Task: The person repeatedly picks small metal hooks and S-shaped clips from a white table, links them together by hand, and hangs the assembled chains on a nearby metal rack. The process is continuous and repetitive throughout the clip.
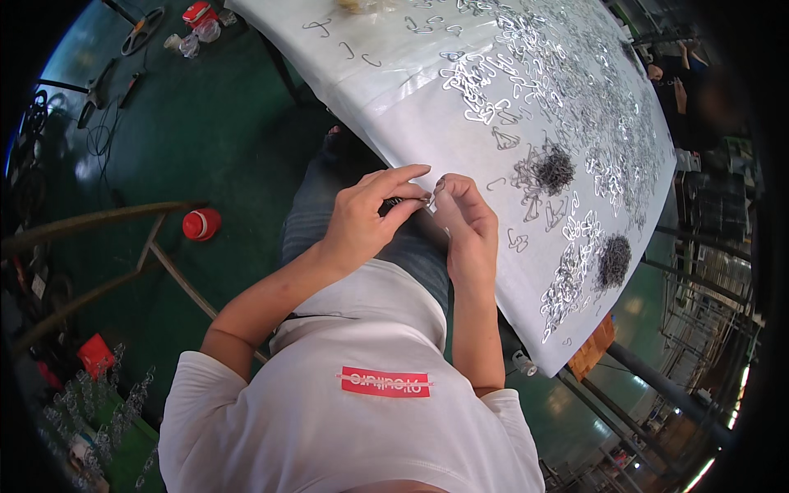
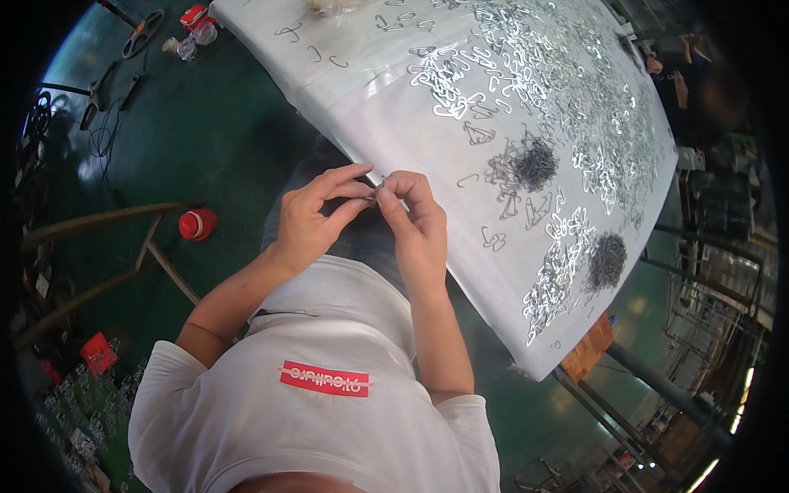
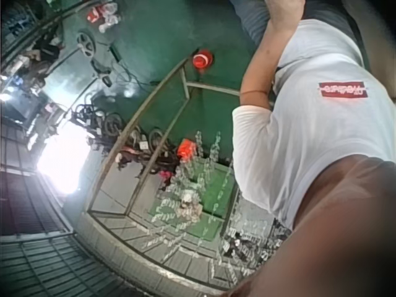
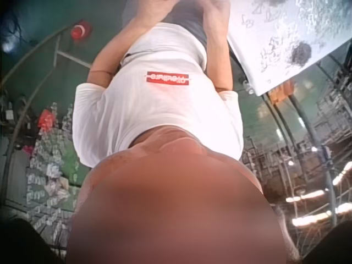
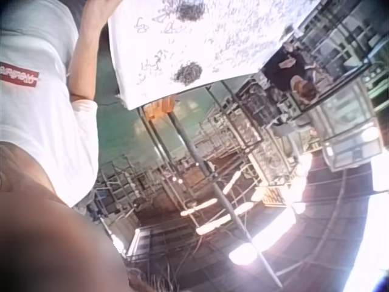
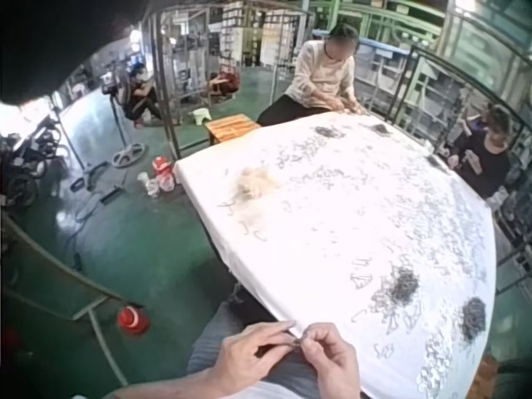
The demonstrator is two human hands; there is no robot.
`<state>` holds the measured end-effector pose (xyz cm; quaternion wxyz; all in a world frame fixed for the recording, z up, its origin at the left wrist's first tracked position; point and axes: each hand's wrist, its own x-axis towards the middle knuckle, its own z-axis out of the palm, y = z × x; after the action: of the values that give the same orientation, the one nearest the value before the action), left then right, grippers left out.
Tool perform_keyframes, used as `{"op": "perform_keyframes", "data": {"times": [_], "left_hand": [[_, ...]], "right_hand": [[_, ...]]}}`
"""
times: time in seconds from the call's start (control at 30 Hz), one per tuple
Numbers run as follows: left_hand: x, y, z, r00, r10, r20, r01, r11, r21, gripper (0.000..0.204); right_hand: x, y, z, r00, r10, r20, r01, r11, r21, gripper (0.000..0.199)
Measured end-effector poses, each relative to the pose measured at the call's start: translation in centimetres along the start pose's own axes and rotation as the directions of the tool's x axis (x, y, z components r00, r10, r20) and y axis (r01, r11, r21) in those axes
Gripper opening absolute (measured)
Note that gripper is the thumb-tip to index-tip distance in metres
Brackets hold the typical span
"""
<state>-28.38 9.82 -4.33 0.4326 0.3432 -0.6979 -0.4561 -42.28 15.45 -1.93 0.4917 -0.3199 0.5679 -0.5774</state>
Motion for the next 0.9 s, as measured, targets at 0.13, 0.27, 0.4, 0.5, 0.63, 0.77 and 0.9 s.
{"op": "perform_keyframes", "data": {"times": [0.13, 0.27, 0.4, 0.5, 0.63, 0.77, 0.9], "left_hand": [[0.0, -0.3, 0.0, 1.000, 0.014, 0.016, -0.014, 1.000, 0.025, 0.044], [1.0, -1.9, -0.8, 0.998, 0.036, 0.047, -0.036, 0.999, 0.000, 0.039], [7.3, -7.1, -0.3, 0.989, 0.145, 0.021, -0.146, 0.977, 0.153, 0.022], [14.2, -11.0, 2.5, 0.979, 0.197, 0.053, -0.204, 0.935, 0.292, 0.014], [19.7, -14.0, 6.6, 0.991, 0.091, 0.096, -0.130, 0.789, 0.600, 0.017], [20.9, -14.8, 7.2, 0.985, 0.070, 0.161, -0.159, 0.741, 0.653, 0.021], [17.4, -12.4, 4.8, 0.993, 0.032, 0.117, -0.072, 0.929, 0.362, 0.020]], "right_hand": [[0.0, 0.6, 0.5, 0.989, -0.143, -0.039, 0.140, 0.988, -0.071, 0.007], [0.0, 1.1, 0.3, 0.945, -0.322, -0.048, 0.303, 0.923, -0.236, 0.006], [-0.1, 1.6, -0.2, 0.940, -0.335, -0.063, 0.312, 0.921, -0.233, 0.005], [0.0, 2.0, -0.4, 0.931, -0.360, -0.057, 0.334, 0.905, -0.263, 0.004], [-0.1, 2.3, -0.4, 0.941, -0.330, -0.078, 0.304, 0.923, -0.234, 0.003], [-0.5, 2.5, -0.3, 0.954, -0.275, -0.121, 0.249, 0.949, -0.195, 0.004], [-0.5, 2.9, -0.5, 0.946, -0.291, -0.140, 0.252, 0.936, -0.245, 0.004]]}}
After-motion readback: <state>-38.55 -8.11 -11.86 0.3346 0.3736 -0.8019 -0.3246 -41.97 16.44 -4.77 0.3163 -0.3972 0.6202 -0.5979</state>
